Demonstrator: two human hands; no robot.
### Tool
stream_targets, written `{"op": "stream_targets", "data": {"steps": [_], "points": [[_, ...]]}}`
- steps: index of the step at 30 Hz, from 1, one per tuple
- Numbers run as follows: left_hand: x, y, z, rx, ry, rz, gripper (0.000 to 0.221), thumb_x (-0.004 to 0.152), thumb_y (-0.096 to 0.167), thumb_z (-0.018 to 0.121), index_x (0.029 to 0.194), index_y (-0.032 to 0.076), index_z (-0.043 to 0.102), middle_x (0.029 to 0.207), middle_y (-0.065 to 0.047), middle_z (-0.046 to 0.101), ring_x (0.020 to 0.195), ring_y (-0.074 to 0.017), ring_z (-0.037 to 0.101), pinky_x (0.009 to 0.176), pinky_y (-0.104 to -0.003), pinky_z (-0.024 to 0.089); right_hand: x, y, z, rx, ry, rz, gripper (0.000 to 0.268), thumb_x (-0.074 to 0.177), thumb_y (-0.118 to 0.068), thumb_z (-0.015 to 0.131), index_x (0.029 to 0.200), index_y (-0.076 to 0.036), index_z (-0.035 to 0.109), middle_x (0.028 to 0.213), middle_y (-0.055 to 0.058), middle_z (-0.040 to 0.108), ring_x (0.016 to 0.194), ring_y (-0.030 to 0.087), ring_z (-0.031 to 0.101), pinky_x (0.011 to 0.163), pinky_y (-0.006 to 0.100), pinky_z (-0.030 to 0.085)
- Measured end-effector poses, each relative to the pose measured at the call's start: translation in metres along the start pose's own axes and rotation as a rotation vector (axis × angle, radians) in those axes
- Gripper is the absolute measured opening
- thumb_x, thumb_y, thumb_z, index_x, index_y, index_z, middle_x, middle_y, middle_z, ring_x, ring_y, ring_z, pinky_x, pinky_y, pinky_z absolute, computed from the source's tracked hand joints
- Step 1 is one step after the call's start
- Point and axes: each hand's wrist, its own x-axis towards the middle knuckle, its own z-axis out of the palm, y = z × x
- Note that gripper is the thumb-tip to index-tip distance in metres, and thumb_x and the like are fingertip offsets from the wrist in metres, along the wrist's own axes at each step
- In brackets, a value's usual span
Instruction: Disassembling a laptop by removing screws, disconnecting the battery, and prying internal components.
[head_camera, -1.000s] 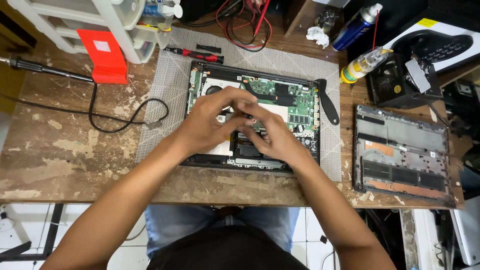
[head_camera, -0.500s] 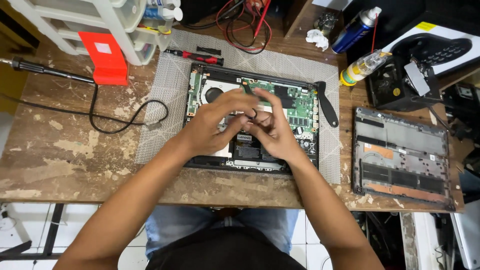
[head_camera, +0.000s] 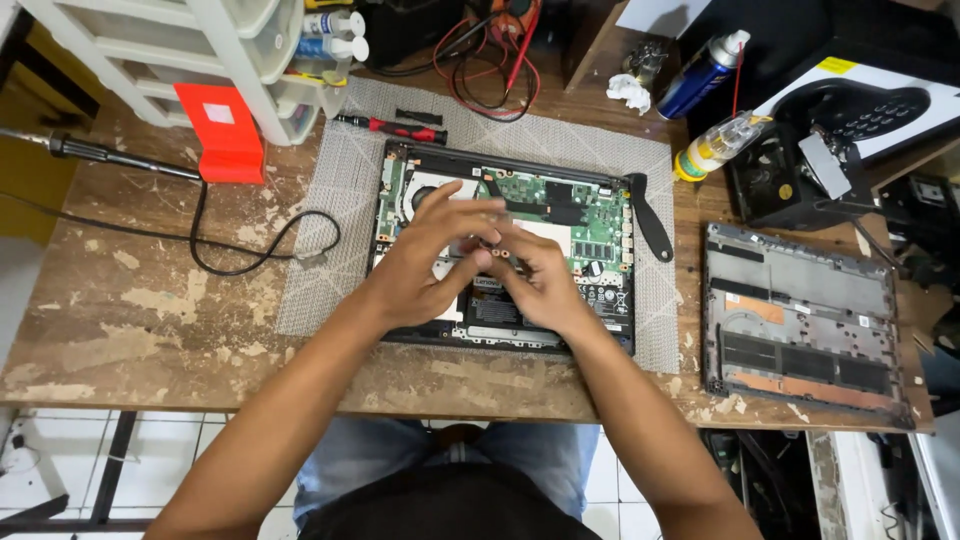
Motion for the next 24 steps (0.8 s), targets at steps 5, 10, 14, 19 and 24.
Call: {"op": "stream_targets", "data": {"steps": [5,10,14,19,24], "points": [[-0.012,-0.021,0.013,0.080,0.162,0.063,0.020,0.088,0.012,0.083,0.098,0.011,0.066,0.092,-0.002,0.069,0.100,-0.0255,0.070,0.114,-0.052,0.037,-0.012,0.029,0.005,-0.179,0.059,-0.059,0.018,0.080,-0.007,0.082,0.093,-0.003,0.071,0.091,0.011,0.069,0.081,0.029,0.068,0.074,0.040,0.054],[-0.003,-0.007,0.012,0.101,0.120,0.026,0.035,0.089,0.034,0.083,0.105,0.011,0.061,0.110,-0.006,0.068,0.115,-0.0300,0.065,0.115,-0.055,0.035,-0.008,0.020,-0.001,-0.236,0.043,-0.091,0.041,0.096,-0.047,0.063,0.092,-0.006,0.070,0.085,0.008,0.068,0.074,0.028,0.066,0.068,0.038,0.055],[-0.003,-0.006,0.011,0.093,0.115,0.043,0.009,0.098,0.011,0.068,0.106,0.009,0.064,0.104,-0.006,0.072,0.114,-0.0295,0.068,0.119,-0.056,0.028,-0.007,0.006,-0.002,-0.172,-0.058,-0.113,0.021,0.088,-0.002,0.072,0.109,0.004,0.069,0.099,0.021,0.071,0.091,0.040,0.070,0.081,0.050,0.056],[-0.011,-0.019,0.016,0.198,0.220,0.126,0.022,0.087,0.015,0.086,0.092,0.011,0.065,0.083,-0.001,0.064,0.094,-0.0255,0.069,0.113,-0.054,0.037,-0.017,0.028,-0.001,-0.290,0.028,-0.096,0.030,0.085,-0.010,0.078,0.112,-0.002,0.069,0.100,0.013,0.069,0.092,0.034,0.069,0.081,0.045,0.056],[-0.003,0.000,0.006,0.127,0.061,0.053,0.008,0.099,0.013,0.065,0.106,0.012,0.064,0.103,-0.008,0.072,0.121,-0.0338,0.064,0.120,-0.066,0.017,-0.013,0.019,0.000,-0.144,-0.035,-0.127,0.020,0.088,0.008,0.065,0.106,0.001,0.070,0.095,0.014,0.069,0.088,0.033,0.070,0.080,0.046,0.055]]}}
